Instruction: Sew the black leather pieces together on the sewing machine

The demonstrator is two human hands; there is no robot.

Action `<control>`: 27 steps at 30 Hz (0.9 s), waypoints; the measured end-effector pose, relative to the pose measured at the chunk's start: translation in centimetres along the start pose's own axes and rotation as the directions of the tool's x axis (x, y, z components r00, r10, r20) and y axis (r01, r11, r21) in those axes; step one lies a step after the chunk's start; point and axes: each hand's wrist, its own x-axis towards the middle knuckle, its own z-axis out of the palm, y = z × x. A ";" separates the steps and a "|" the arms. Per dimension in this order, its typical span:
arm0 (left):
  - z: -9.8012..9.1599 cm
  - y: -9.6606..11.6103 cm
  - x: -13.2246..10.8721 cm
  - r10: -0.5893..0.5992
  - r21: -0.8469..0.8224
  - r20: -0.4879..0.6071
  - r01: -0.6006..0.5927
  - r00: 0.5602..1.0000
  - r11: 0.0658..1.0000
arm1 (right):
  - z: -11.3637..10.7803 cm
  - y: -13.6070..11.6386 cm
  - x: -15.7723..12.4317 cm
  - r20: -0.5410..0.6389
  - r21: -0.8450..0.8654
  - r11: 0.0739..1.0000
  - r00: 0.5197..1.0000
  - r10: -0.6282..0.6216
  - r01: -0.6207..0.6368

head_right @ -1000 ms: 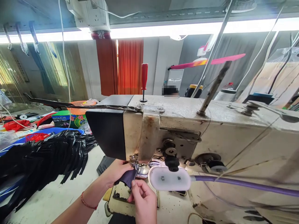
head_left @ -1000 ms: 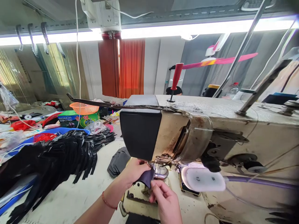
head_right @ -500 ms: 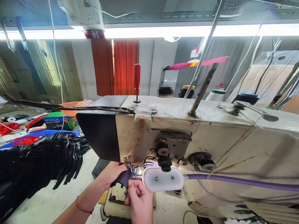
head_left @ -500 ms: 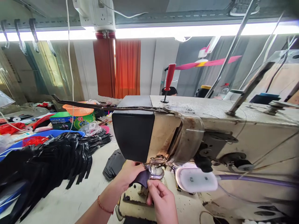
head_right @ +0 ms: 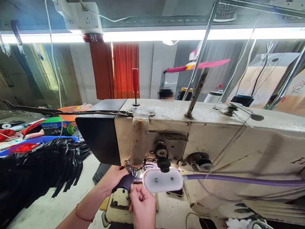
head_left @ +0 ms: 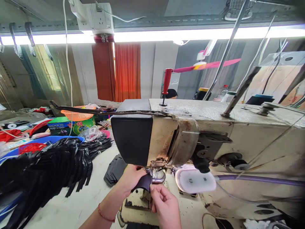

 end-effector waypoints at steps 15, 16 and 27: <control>0.1 0.0 0.3 0.089 -0.028 0.033 -0.088 0.995 0.996 | 0.1 -0.1 0.4 0.017 -0.013 1.000 1.000 -0.011 0.011; 0.0 -0.1 0.3 0.097 -0.021 0.038 -0.096 0.995 0.995 | 0.1 -0.1 0.4 0.016 -0.017 1.000 1.000 -0.010 0.011; -0.9 -0.3 -0.3 0.086 0.129 0.084 -0.096 0.993 0.987 | -0.7 -0.5 0.8 0.113 -0.156 0.986 0.993 -0.044 0.061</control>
